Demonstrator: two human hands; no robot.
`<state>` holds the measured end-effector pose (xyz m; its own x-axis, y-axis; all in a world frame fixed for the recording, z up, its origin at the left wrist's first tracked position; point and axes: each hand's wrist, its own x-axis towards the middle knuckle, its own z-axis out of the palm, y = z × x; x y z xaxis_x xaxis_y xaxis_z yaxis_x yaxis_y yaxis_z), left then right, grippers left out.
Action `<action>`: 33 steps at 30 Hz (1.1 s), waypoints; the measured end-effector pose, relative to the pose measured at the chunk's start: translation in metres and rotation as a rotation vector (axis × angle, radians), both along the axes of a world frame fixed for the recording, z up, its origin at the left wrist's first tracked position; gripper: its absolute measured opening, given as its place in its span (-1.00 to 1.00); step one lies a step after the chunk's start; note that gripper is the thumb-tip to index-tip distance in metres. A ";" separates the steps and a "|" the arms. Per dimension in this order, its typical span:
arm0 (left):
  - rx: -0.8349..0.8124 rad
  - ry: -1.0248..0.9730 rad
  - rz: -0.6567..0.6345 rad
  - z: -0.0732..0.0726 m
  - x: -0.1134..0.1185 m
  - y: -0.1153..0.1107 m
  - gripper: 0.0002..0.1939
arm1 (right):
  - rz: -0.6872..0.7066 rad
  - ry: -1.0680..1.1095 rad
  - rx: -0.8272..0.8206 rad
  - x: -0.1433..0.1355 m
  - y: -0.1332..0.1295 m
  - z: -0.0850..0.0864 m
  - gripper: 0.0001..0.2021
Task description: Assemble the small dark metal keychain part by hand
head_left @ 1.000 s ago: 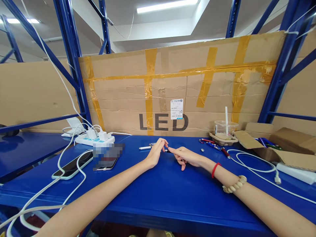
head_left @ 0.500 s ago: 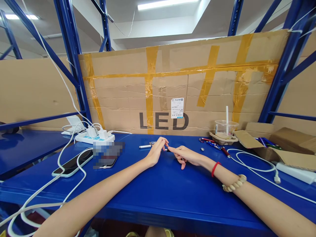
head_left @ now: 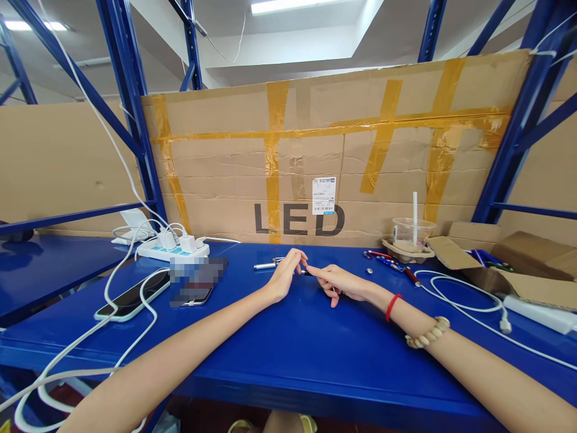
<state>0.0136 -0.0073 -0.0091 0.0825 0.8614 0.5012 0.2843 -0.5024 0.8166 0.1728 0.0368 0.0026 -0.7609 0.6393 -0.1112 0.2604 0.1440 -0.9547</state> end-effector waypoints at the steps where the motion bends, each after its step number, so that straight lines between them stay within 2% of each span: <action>1: -0.005 -0.001 0.002 0.000 0.000 0.000 -0.68 | 0.001 0.000 -0.001 0.000 0.000 0.000 -0.48; 10: -0.002 0.020 0.011 0.002 0.000 -0.001 -0.67 | 0.005 0.019 0.031 0.000 -0.004 0.002 -0.44; 18: -0.032 0.085 0.027 0.002 0.002 -0.003 -0.73 | -0.085 0.009 0.019 -0.002 -0.002 -0.001 -0.45; 23: -0.025 0.060 0.046 0.004 0.002 -0.003 -0.68 | -0.105 0.018 0.009 -0.003 -0.002 -0.001 -0.45; 33: -0.064 -0.023 0.068 -0.003 -0.003 0.008 -0.68 | -0.034 0.014 -0.001 -0.001 -0.004 0.003 -0.44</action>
